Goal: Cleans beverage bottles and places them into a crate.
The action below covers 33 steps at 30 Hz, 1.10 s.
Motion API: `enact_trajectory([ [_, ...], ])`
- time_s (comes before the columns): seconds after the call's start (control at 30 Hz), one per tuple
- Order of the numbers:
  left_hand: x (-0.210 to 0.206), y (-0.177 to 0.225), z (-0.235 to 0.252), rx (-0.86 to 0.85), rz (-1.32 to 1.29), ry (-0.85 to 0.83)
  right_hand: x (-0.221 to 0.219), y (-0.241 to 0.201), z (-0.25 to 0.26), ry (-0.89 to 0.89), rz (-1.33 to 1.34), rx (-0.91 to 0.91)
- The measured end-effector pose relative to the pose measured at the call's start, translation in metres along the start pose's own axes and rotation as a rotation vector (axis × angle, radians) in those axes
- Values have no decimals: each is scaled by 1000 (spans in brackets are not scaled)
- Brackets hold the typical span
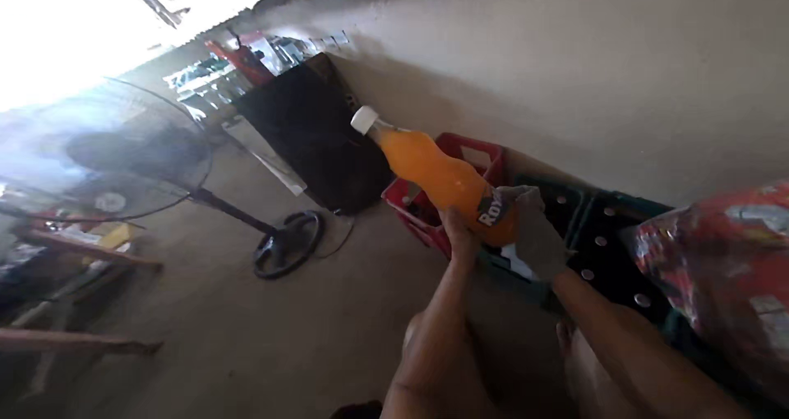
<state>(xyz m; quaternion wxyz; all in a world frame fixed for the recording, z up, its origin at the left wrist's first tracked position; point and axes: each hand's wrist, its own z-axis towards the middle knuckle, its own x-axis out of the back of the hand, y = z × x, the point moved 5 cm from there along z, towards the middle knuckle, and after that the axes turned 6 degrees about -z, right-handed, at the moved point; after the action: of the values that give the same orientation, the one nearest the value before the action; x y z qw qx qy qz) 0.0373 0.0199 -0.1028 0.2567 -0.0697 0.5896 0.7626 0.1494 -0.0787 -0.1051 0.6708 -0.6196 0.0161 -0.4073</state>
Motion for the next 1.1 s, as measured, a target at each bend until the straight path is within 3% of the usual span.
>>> enact_trajectory([
  [0.07,12,4,3,83,-94,12,-14,6,-2,-138,150,-101],
  [0.13,20,8,3,148,-31,-10,-25,9,0,-250,44,13],
  [0.2,25,8,0,227,79,-21,-28,-7,1,-318,-34,14],
  [0.33,34,-6,-1,211,170,-204,-23,-55,23,-236,-55,-72],
  [0.5,32,-16,6,240,82,-280,-14,-113,70,-221,-12,84],
  [0.7,38,0,2,249,-41,-249,-23,-111,87,-79,26,-39],
  [0.87,41,13,-6,231,-34,-297,-17,-177,74,-93,-133,229],
  [1.0,38,20,-7,282,-195,-402,-6,-215,112,-133,71,317],
  [1.1,40,18,-10,344,-281,-357,-7,-225,120,-73,68,425],
])
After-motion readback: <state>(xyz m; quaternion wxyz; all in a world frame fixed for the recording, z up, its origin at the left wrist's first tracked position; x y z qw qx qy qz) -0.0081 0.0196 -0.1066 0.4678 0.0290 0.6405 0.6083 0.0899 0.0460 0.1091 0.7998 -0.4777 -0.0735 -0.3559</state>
